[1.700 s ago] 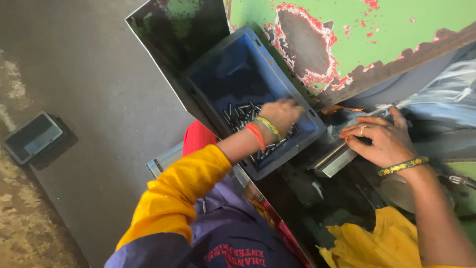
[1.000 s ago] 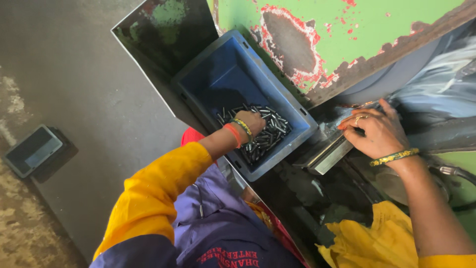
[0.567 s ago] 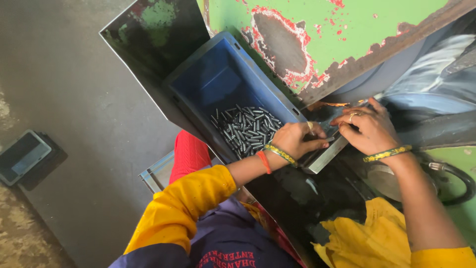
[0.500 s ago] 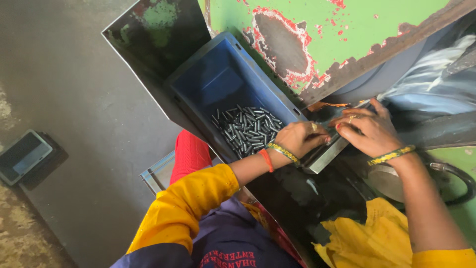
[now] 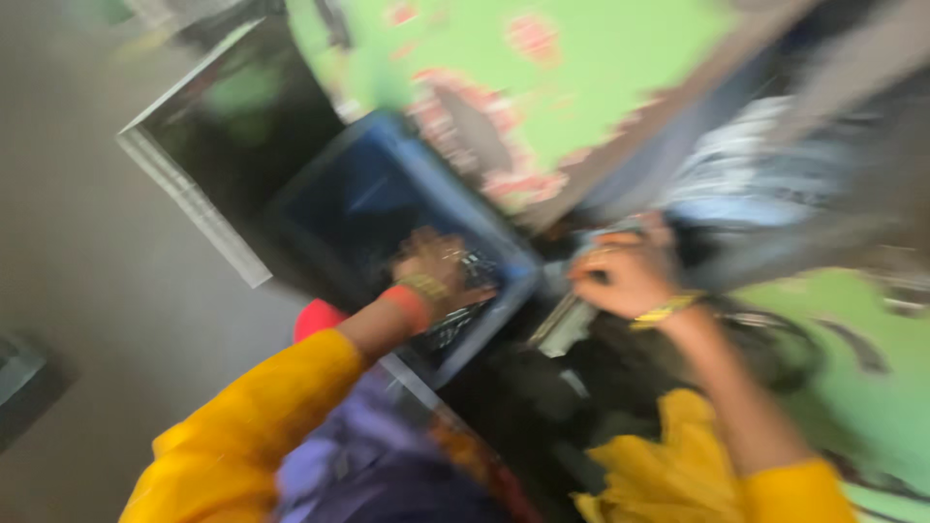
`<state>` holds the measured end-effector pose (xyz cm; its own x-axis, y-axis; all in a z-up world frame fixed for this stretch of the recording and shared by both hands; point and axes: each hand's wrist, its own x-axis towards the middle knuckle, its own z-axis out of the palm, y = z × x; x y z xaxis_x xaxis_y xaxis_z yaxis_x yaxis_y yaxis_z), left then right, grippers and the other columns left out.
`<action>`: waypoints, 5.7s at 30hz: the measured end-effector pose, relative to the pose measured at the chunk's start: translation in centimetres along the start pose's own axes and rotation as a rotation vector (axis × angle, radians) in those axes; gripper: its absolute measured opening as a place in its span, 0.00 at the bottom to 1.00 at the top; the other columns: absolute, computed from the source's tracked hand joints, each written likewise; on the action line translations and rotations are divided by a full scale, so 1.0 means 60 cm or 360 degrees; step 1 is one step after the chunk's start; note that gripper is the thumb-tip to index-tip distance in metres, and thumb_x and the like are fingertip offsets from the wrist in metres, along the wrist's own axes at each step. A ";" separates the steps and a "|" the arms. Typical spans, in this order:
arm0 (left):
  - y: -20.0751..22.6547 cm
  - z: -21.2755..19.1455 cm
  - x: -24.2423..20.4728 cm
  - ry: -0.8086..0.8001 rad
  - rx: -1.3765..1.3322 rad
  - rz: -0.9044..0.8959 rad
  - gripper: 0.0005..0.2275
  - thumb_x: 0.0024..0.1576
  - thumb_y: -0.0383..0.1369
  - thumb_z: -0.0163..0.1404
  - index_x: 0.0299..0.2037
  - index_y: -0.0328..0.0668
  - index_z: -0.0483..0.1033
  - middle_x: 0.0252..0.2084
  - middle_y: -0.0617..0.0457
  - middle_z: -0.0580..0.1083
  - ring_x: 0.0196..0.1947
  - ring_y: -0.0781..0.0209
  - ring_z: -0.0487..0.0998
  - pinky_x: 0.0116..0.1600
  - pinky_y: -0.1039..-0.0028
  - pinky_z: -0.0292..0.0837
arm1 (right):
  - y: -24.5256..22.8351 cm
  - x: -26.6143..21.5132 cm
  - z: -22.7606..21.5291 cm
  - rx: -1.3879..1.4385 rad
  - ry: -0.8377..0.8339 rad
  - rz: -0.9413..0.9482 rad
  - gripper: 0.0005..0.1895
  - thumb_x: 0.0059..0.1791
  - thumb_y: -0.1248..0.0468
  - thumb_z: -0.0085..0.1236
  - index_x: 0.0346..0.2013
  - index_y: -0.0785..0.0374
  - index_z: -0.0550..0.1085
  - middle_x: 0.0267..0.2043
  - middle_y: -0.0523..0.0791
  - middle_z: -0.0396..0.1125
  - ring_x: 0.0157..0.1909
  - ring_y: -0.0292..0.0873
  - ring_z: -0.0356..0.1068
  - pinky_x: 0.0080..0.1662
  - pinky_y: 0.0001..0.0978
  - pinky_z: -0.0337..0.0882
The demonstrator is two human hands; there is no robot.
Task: The person repeatedly picks small cylindrical metal parts from a blue bin and places them into a narrow metal slot on a green machine. The hands work continuously, transferring the parts one by one or in small groups.
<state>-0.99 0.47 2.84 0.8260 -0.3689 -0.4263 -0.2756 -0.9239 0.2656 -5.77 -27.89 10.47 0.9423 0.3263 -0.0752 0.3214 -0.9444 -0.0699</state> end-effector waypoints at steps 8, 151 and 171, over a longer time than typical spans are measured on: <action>-0.034 0.162 0.106 -0.0327 0.0097 -0.0475 0.55 0.49 0.76 0.43 0.76 0.46 0.37 0.74 0.34 0.46 0.72 0.32 0.50 0.68 0.41 0.51 | 0.020 -0.007 0.016 0.0105 0.0054 0.0070 0.12 0.39 0.48 0.59 0.25 0.49 0.83 0.40 0.46 0.77 0.60 0.46 0.69 0.71 0.70 0.32; 0.146 0.064 0.041 -0.0179 -0.2211 0.0510 0.13 0.53 0.38 0.63 0.43 0.40 0.82 0.33 0.56 0.79 0.20 0.70 0.68 0.20 0.79 0.60 | 0.043 0.000 0.018 0.0194 0.0099 0.0060 0.13 0.51 0.53 0.51 0.43 0.48 0.82 0.52 0.39 0.75 0.63 0.41 0.69 0.73 0.64 0.41; 0.067 0.086 0.027 -0.0668 -0.3647 0.0329 0.15 0.63 0.21 0.39 0.58 0.20 0.66 0.50 0.35 0.73 0.47 0.47 0.79 0.56 0.60 0.79 | 0.016 0.005 0.017 -0.0039 -0.0075 0.0025 0.13 0.46 0.51 0.57 0.40 0.45 0.83 0.49 0.31 0.76 0.63 0.39 0.67 0.70 0.74 0.35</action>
<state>-3.27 -4.37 -1.24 0.6790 -0.6762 -0.2859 0.7299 0.5796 0.3625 -5.27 -28.67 9.35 0.9419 0.3126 -0.1228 0.3095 -0.9499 -0.0438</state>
